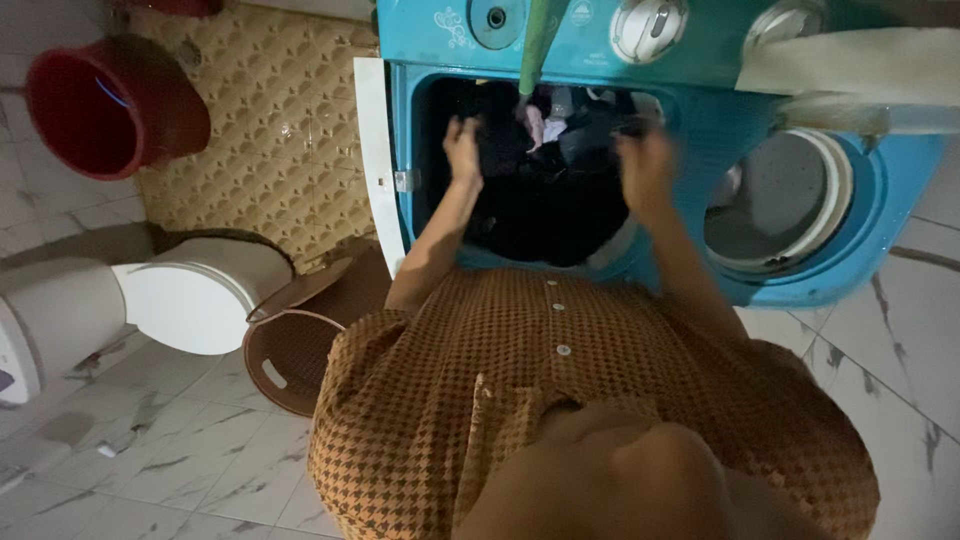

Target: The person washes clothes by hand in a twin-tub washing machine. They add detergent, agitate and rinse various garments in the wash tub, then transfer them to the spin tub. The process is repeated for multiple items.

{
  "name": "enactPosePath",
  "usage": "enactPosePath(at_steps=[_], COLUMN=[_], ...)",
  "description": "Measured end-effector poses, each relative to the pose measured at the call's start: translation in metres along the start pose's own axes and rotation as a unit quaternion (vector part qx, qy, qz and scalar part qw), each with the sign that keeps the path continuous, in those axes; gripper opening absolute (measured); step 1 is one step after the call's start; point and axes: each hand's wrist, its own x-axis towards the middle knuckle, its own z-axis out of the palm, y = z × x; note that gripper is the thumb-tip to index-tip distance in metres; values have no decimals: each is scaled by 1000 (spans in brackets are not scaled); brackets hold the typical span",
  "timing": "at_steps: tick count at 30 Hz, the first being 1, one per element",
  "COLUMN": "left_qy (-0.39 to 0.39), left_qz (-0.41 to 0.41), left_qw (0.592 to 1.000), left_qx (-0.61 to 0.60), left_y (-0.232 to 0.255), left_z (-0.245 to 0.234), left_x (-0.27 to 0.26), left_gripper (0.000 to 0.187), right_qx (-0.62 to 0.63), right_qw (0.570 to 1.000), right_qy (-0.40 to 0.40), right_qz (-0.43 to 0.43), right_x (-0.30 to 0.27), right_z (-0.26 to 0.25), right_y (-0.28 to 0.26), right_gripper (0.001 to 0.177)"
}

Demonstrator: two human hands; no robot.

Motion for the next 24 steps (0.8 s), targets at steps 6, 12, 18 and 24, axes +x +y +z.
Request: enactPosePath(at_steps=[6,12,18,24], left_qy=[-205,-276,-106,-77], left_qz=[21,-89,181,44], left_qw=[973,957,954,979], left_qx=[105,-1,215,184], left_y=[-17,-17,-15,-32], left_z=[26,32,51,53], left_x=[-2,2,-7,-12], left_gripper=[47,54,52,56], right_qx=[-44,484,528,233], right_qw=[997,856,821,971], right_qy=[-40,-77,-88,-40], right_qz=[-51,166,196,-36], right_x=[23,60,61,33], right_z=[77,162,189,172], right_y=[19,96,89,10], right_gripper=[41,48,48,45])
